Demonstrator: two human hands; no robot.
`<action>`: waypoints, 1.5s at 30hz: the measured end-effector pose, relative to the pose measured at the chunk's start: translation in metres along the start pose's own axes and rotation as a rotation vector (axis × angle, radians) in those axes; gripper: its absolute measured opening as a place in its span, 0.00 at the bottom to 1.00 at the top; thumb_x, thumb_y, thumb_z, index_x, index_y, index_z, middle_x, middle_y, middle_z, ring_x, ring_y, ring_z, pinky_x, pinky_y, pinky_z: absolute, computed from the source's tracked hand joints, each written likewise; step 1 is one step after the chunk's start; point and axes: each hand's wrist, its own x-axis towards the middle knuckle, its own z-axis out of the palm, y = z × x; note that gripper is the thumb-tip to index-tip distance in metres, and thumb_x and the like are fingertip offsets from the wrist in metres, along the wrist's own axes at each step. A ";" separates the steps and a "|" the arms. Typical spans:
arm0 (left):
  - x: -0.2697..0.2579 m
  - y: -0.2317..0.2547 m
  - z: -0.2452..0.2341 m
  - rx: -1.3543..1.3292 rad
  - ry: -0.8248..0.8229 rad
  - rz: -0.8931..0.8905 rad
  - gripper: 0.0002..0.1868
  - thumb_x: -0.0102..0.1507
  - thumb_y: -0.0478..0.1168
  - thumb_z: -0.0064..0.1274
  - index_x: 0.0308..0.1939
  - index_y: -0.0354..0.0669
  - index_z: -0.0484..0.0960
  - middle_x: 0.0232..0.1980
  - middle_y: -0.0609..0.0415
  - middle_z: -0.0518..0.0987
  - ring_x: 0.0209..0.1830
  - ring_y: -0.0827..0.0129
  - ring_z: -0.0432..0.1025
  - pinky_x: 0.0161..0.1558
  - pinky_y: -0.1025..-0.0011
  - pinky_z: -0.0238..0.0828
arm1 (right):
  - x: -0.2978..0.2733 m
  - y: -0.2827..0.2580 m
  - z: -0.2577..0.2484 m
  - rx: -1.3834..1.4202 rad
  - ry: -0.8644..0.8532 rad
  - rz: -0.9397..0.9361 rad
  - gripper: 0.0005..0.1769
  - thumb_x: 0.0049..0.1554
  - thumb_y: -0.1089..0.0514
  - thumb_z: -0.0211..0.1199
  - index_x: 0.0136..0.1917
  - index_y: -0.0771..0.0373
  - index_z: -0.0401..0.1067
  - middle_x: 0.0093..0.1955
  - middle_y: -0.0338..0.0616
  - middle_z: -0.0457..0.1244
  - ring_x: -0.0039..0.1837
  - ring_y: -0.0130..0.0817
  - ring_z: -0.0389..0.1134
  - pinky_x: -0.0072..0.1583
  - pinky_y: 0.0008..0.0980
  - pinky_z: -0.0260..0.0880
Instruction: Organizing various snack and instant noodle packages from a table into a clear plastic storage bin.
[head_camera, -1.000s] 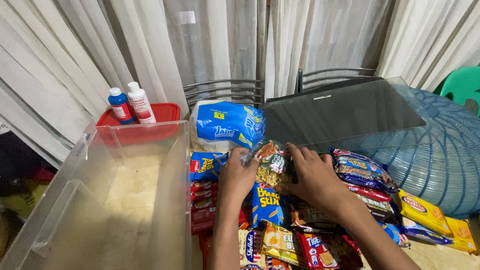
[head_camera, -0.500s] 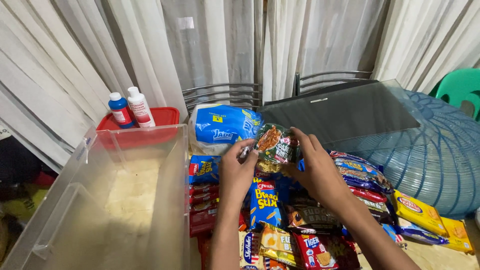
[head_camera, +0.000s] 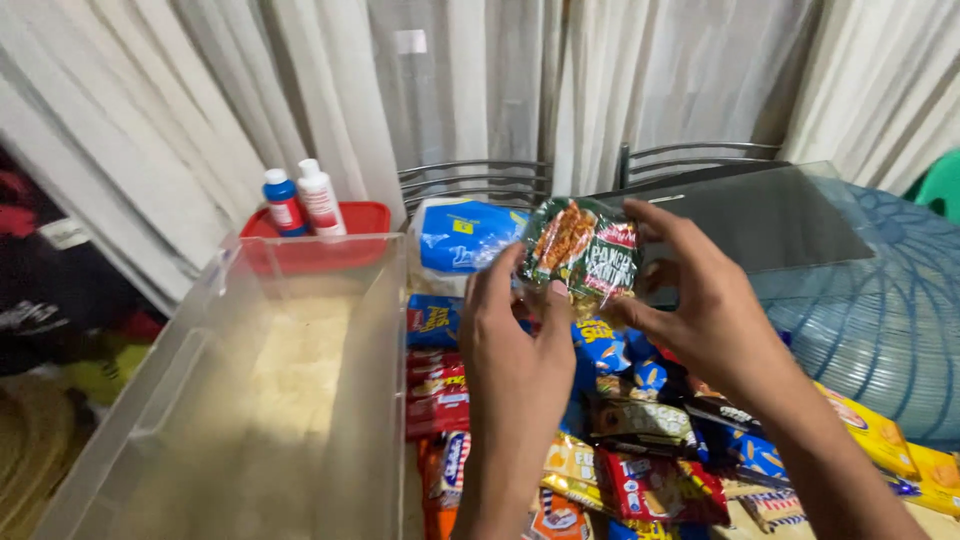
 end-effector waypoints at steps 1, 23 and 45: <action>-0.003 0.009 -0.010 0.010 0.007 -0.002 0.25 0.62 0.40 0.58 0.61 0.33 0.76 0.57 0.42 0.80 0.51 0.55 0.77 0.53 0.62 0.73 | 0.001 -0.012 0.001 0.010 -0.006 -0.004 0.46 0.47 0.63 0.73 0.76 0.61 0.60 0.61 0.45 0.66 0.48 0.27 0.67 0.49 0.28 0.74; 0.049 -0.001 -0.290 0.816 -0.487 0.000 0.22 0.59 0.53 0.64 0.54 0.53 0.85 0.42 0.54 0.84 0.38 0.62 0.79 0.43 0.65 0.76 | 0.026 -0.135 0.138 0.571 -0.600 0.132 0.42 0.46 0.70 0.69 0.72 0.57 0.59 0.61 0.41 0.61 0.55 0.31 0.73 0.52 0.32 0.78; 0.081 -0.083 -0.305 1.063 -1.223 0.376 0.32 0.45 0.50 0.69 0.47 0.34 0.78 0.51 0.45 0.75 0.57 0.53 0.70 0.61 0.54 0.62 | 0.044 -0.144 0.258 -0.009 -0.932 0.099 0.31 0.45 0.58 0.77 0.60 0.59 0.66 0.45 0.46 0.70 0.44 0.35 0.73 0.48 0.36 0.74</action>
